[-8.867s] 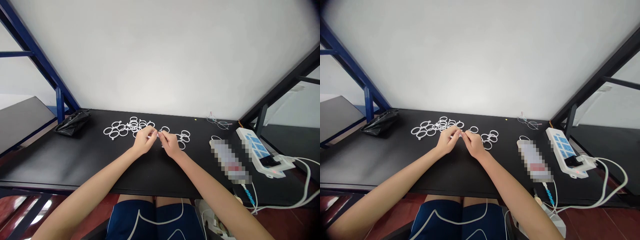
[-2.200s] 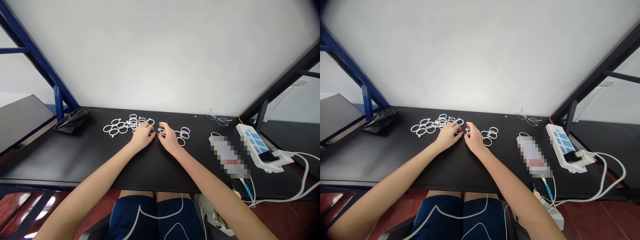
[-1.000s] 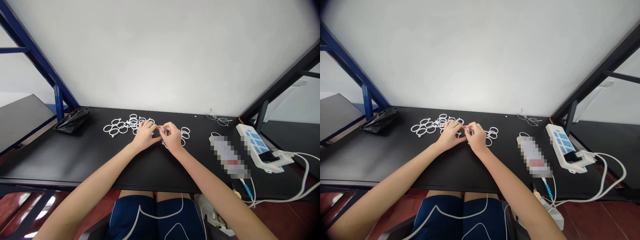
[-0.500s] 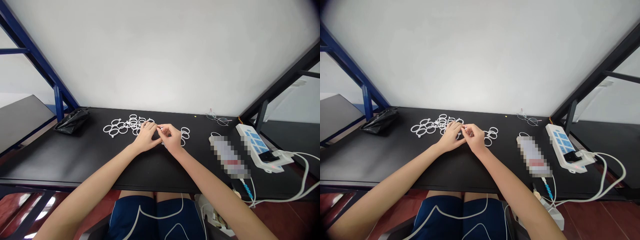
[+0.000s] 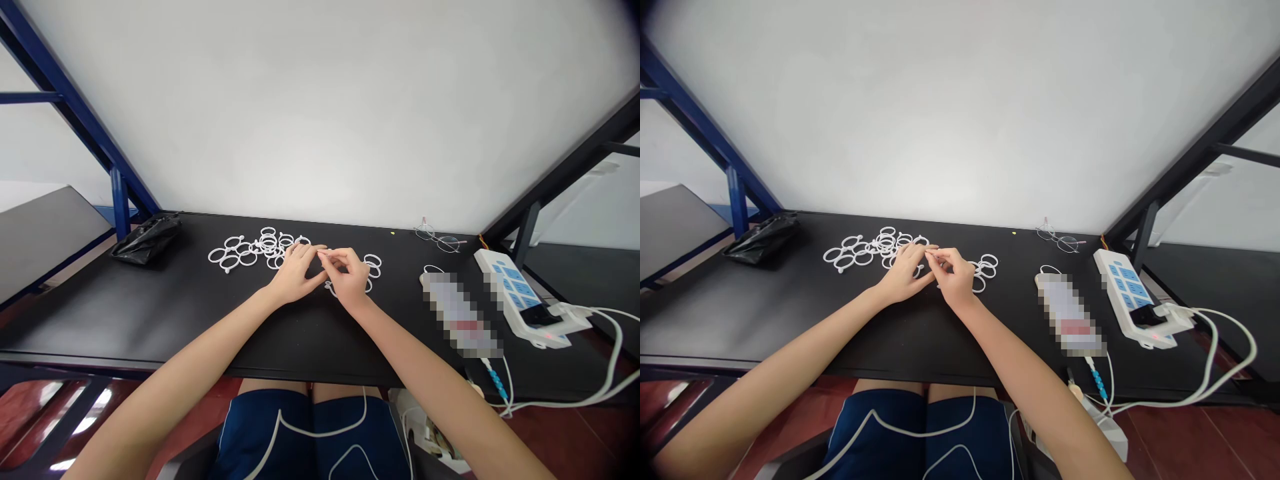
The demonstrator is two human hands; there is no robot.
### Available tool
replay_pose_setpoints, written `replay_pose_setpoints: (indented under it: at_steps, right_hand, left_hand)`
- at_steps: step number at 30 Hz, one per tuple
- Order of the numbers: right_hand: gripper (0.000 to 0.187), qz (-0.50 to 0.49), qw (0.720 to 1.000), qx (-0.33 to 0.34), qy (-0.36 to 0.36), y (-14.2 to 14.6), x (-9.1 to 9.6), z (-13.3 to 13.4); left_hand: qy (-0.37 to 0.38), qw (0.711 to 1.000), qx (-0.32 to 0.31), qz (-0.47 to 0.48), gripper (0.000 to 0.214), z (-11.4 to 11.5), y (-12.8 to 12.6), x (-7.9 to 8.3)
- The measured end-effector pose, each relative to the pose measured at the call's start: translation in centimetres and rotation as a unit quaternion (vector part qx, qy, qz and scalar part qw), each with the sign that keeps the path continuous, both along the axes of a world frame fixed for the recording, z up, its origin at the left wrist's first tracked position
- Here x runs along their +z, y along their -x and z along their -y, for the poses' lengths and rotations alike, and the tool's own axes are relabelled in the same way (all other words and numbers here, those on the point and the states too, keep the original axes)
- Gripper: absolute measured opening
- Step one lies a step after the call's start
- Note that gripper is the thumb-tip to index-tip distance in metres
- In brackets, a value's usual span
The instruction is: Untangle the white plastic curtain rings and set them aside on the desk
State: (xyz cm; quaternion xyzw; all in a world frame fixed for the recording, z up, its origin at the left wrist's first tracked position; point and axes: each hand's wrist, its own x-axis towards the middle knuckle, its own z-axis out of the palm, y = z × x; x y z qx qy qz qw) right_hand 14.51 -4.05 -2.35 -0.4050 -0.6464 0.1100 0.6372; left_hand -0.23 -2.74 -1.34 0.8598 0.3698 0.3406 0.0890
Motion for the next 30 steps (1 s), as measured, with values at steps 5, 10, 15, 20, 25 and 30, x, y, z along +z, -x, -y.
replay_pose_setpoints:
  at_steps: [5,10,15,20,25,30]
  right_hand:
    - [0.012,-0.032,0.999,0.0,-0.014,0.04,0.46,0.17]
    - [0.016,-0.05,0.999,0.0,0.001,0.08,0.78,0.32]
    - [0.013,-0.041,0.999,0.004,0.002,0.02,0.61,0.34]
    - [0.011,-0.037,0.999,0.01,-0.01,0.03,0.43,0.29]
    - [0.013,-0.019,1.0,0.006,0.006,0.06,0.44,0.3]
    - [0.01,0.005,1.0,0.002,-0.007,0.08,0.34,0.26]
  left_hand:
    - [0.007,1.0,-0.016,0.016,0.038,0.07,0.1,0.04]
    - [0.005,0.999,-0.047,0.014,0.034,0.1,0.05,0.18]
    - [0.02,0.997,-0.075,0.019,0.033,0.09,0.12,0.21]
    - [0.027,0.996,-0.077,0.026,0.033,-0.03,0.29,0.01]
    - [0.039,0.996,-0.076,0.026,0.032,-0.31,0.47,-0.13]
    - [0.038,0.997,-0.059,0.028,0.028,-0.49,0.41,-0.34]
